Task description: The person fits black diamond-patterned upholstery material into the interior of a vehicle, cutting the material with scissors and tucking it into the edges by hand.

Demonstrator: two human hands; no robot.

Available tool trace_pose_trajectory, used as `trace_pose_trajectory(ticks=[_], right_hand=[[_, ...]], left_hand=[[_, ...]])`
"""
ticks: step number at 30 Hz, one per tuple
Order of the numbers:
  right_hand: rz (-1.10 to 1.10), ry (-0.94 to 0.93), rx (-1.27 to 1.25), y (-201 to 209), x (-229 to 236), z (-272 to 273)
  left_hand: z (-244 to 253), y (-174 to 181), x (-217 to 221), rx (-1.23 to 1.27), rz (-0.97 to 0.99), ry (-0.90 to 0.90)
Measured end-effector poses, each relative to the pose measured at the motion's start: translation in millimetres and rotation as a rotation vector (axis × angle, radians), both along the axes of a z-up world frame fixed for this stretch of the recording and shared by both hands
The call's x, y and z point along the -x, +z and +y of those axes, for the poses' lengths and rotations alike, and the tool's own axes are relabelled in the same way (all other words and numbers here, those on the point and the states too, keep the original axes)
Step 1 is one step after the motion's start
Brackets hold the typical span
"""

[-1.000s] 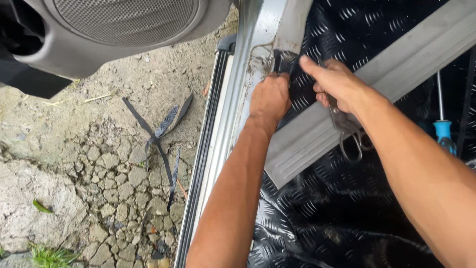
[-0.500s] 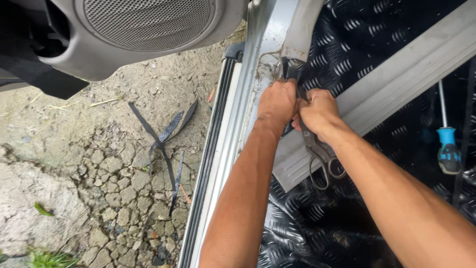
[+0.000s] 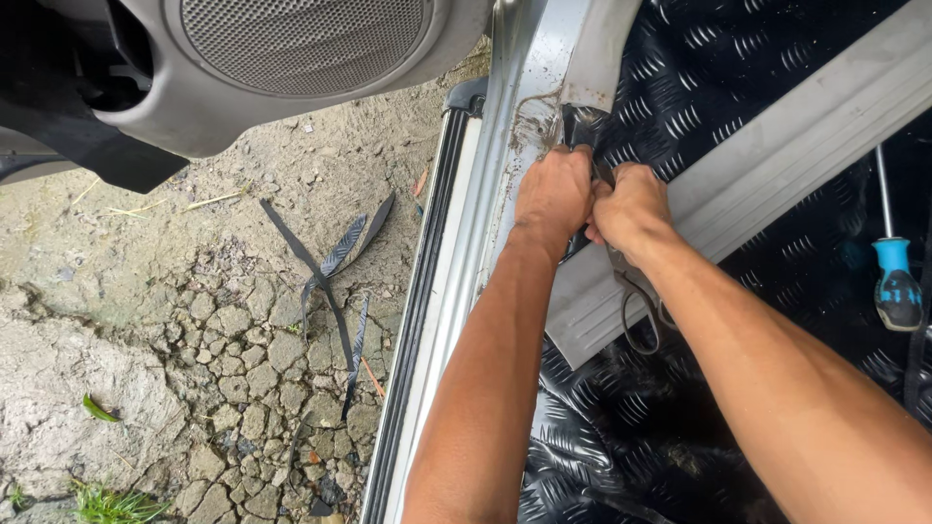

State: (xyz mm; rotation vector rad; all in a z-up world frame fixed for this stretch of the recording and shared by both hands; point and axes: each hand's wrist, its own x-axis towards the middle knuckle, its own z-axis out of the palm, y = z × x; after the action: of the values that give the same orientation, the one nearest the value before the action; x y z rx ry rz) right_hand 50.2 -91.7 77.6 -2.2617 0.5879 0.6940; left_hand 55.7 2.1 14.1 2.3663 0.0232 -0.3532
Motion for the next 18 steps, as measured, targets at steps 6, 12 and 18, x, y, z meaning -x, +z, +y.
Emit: trace_pose_trajectory(ticks=[6,12,18], right_hand=[[-0.001,0.084,0.186,-18,-4,-4],[0.009,0.275,0.288,-26,-13,-14],[0.026,0.334,0.301,-35,-15,-21]], left_hand=[[2,-3,3,0.053,-0.040,0.028],[1,-3,1,0.024,-0.046,0.014],[1,-7,3,0.018,-0.061,0.019]])
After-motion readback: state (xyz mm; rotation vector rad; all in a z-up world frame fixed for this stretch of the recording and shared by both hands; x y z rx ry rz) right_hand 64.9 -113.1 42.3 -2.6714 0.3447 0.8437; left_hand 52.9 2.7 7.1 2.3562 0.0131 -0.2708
